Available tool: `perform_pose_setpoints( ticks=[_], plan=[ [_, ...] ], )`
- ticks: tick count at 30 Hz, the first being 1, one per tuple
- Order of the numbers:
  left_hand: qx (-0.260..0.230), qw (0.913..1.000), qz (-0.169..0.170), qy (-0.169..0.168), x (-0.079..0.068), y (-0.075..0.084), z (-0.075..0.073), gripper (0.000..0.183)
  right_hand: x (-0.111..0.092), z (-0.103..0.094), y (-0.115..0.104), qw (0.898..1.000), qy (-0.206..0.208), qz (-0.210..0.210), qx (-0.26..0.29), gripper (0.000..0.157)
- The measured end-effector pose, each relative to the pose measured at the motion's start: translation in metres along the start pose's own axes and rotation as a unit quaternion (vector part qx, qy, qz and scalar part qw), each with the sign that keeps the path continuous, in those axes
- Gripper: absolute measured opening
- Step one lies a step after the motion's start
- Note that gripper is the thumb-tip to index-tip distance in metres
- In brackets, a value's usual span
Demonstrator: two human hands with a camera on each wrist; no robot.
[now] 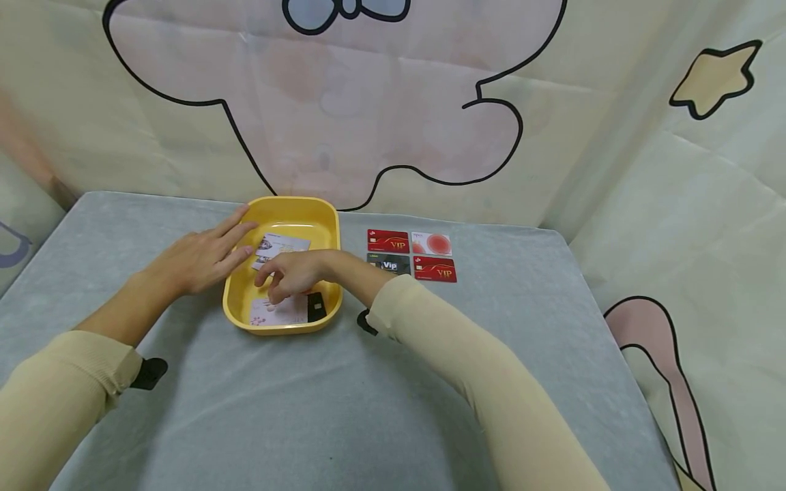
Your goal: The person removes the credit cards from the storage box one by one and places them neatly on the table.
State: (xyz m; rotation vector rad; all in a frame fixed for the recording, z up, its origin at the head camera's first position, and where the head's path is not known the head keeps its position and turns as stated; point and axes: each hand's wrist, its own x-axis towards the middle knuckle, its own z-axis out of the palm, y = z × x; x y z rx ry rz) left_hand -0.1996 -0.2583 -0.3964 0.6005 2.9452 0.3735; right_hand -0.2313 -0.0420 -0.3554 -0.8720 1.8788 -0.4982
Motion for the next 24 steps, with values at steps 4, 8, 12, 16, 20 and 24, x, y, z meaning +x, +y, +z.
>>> perform_pose_setpoints(
  ticks=[4,8,12,16,20,24],
  plan=[
    [0.001,1.0,-0.001,0.001,0.0002,-0.0001,0.0001,0.062,-0.002,-0.0002,0.0007,1.0,0.004,0.003,-0.001,0.047],
    [0.001,1.0,-0.004,-0.002,0.0004,0.0001,0.0002,0.063,-0.0038,-0.0003,0.0027,1.0,0.007,0.003,0.004,0.048],
    [0.002,1.0,-0.008,-0.006,0.0003,0.0004,0.0004,0.063,-0.0046,-0.0002,0.0043,1.0,0.004,0.003,0.014,0.049],
    [0.002,0.9999,-0.01,-0.005,0.0007,0.0007,0.0008,0.063,-0.0048,-0.0001,0.0044,1.0,0.007,0.004,-0.001,0.048],
    [0.004,1.0,-0.008,-0.002,0.0007,0.0005,0.0008,0.063,-0.0043,0.0004,0.0045,1.0,0.008,0.008,-0.013,0.048],
    [0.003,1.0,-0.004,0.0,0.0007,-0.0003,0.001,0.063,-0.0027,0.0013,0.0042,1.0,0.007,0.013,-0.021,0.047]
  ],
)
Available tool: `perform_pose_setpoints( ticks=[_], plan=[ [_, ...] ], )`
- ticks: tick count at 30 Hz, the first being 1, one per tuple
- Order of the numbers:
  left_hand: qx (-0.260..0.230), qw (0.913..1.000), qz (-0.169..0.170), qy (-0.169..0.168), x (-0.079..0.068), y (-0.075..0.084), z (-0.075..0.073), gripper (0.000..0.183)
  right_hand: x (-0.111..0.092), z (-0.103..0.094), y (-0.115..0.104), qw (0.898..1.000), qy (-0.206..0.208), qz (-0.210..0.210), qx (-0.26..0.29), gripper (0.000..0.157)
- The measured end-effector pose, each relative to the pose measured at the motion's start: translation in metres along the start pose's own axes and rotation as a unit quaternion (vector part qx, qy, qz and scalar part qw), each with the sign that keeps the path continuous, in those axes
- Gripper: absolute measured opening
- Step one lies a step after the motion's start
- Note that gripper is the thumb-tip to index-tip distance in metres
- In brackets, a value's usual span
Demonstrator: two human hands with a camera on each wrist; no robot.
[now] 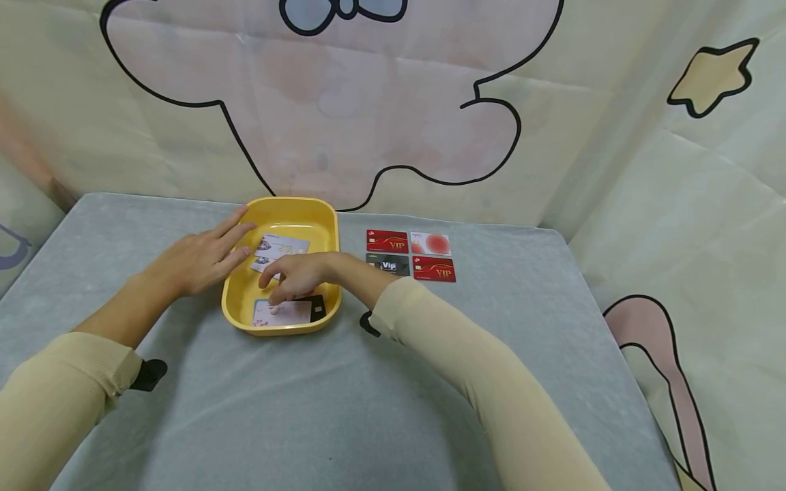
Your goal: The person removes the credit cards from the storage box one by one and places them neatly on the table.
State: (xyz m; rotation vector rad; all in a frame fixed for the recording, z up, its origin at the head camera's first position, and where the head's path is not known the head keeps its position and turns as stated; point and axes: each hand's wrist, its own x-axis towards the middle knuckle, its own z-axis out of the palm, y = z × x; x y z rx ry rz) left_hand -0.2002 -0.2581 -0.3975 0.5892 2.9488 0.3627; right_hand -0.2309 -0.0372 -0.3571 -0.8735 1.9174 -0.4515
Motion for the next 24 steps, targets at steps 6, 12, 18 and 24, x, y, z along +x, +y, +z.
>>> perform_pose_setpoints(
  ticks=[6,12,18,24],
  plan=[
    [-0.002,1.0,0.002,0.003,-0.0004,-0.0007,0.0005,0.063,0.0034,0.0011,-0.0021,1.0,-0.006,0.009,-0.021,0.042],
    [-0.005,1.0,0.005,0.003,-0.0003,-0.0001,0.0,0.062,0.005,0.0006,-0.003,1.0,-0.006,0.011,-0.008,0.038],
    [-0.009,0.9999,0.008,0.005,-0.0002,0.0,-0.0004,0.061,0.004,-0.0008,-0.0055,1.0,-0.004,0.003,-0.001,0.035],
    [-0.007,0.9999,0.008,0.004,-0.0003,0.0001,-0.0003,0.061,0.002,-0.002,-0.0085,1.0,0.005,-0.001,-0.012,0.037]
  ],
)
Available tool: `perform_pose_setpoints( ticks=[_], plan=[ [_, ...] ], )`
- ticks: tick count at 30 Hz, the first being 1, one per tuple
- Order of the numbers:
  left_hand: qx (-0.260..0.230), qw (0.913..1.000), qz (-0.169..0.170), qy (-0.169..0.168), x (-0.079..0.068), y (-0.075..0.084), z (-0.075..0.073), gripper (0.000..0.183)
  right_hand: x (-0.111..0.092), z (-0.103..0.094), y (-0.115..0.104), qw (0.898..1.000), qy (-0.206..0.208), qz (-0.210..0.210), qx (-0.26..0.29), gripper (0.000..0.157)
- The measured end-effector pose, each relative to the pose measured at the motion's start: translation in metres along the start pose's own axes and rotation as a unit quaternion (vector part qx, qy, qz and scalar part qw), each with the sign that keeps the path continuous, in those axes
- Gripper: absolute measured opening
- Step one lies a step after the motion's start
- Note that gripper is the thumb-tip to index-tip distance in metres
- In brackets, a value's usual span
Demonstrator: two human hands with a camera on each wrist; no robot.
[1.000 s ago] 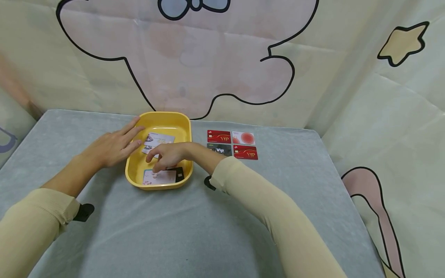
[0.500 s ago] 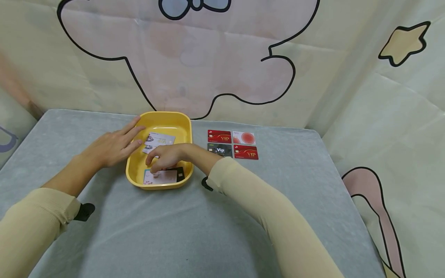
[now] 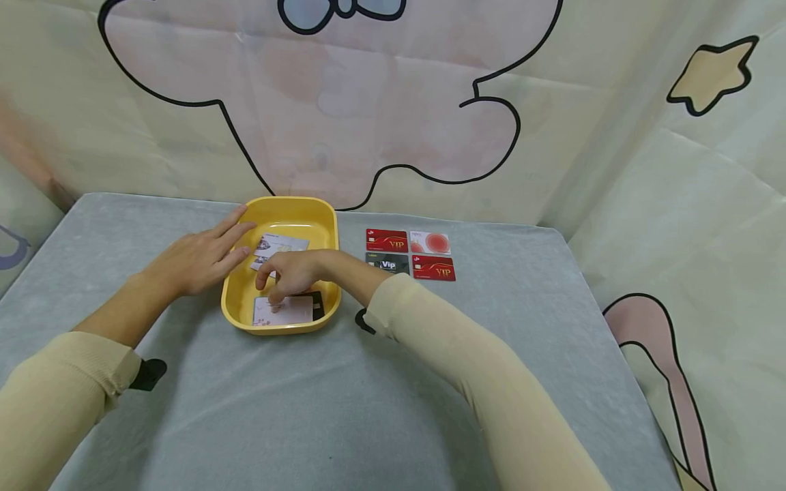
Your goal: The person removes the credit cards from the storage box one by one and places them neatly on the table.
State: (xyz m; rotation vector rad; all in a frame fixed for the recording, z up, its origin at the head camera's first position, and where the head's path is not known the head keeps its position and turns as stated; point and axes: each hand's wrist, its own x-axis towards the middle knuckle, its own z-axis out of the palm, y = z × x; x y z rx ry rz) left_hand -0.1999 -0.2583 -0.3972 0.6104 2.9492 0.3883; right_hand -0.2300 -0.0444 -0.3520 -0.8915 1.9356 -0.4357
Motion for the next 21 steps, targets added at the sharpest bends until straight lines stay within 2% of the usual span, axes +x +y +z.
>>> perform_pose_setpoints(
  ticks=[21],
  plan=[
    [0.005,0.9999,0.005,0.008,-0.001,0.001,0.0,0.059,-0.001,0.003,-0.012,0.997,-0.017,-0.031,-0.066,0.022]
  ],
)
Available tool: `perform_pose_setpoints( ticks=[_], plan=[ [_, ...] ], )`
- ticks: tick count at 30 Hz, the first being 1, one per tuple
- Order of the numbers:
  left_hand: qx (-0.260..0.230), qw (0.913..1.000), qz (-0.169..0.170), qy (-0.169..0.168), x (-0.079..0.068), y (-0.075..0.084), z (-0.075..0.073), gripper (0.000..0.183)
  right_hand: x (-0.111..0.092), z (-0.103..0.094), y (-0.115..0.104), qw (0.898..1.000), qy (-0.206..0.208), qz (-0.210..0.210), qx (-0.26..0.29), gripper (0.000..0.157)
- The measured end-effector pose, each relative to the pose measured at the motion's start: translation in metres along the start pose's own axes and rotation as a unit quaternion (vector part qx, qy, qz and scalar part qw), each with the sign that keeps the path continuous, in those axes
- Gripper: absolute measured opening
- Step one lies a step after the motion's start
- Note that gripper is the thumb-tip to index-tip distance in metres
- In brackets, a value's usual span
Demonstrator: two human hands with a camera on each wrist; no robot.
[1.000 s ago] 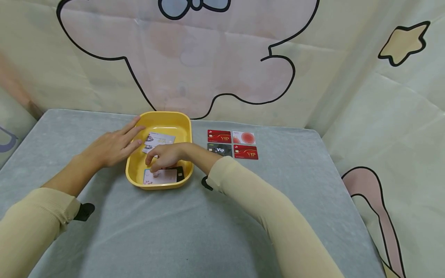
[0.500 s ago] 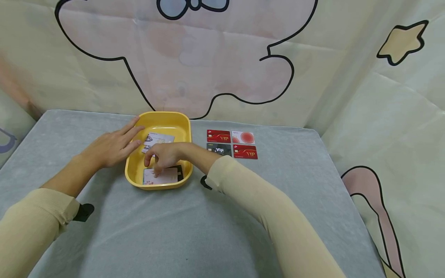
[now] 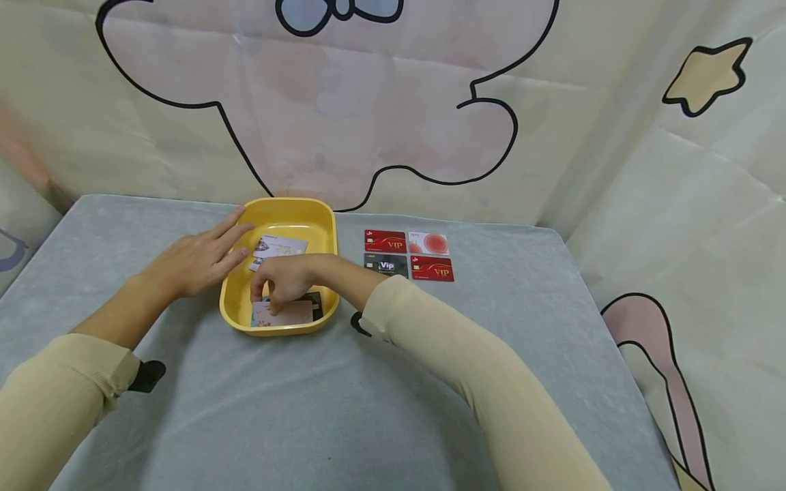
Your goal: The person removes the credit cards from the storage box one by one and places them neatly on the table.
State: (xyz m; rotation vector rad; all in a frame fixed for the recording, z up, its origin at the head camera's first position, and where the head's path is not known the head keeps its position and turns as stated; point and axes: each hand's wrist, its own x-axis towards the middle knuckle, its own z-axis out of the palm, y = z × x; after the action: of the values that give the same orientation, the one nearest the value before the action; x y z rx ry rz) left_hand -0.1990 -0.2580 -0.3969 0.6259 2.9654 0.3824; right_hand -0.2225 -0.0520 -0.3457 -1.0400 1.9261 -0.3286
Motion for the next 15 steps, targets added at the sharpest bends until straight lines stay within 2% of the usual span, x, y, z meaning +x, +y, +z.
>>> perform_pose_setpoints(
  ticks=[5,10,15],
  plan=[
    [0.001,1.0,0.0,0.0,0.0,0.0,0.0,0.059,0.0,0.001,-0.002,1.0,-0.002,-0.007,-0.018,0.023],
    [0.001,1.0,-0.002,-0.002,0.0,0.0,0.0,0.059,-0.004,-0.001,-0.004,0.999,0.001,-0.009,-0.037,0.034],
    [0.003,1.0,-0.001,-0.003,0.001,-0.001,-0.001,0.059,-0.016,-0.009,-0.005,0.999,0.015,-0.013,-0.041,0.038]
  ],
)
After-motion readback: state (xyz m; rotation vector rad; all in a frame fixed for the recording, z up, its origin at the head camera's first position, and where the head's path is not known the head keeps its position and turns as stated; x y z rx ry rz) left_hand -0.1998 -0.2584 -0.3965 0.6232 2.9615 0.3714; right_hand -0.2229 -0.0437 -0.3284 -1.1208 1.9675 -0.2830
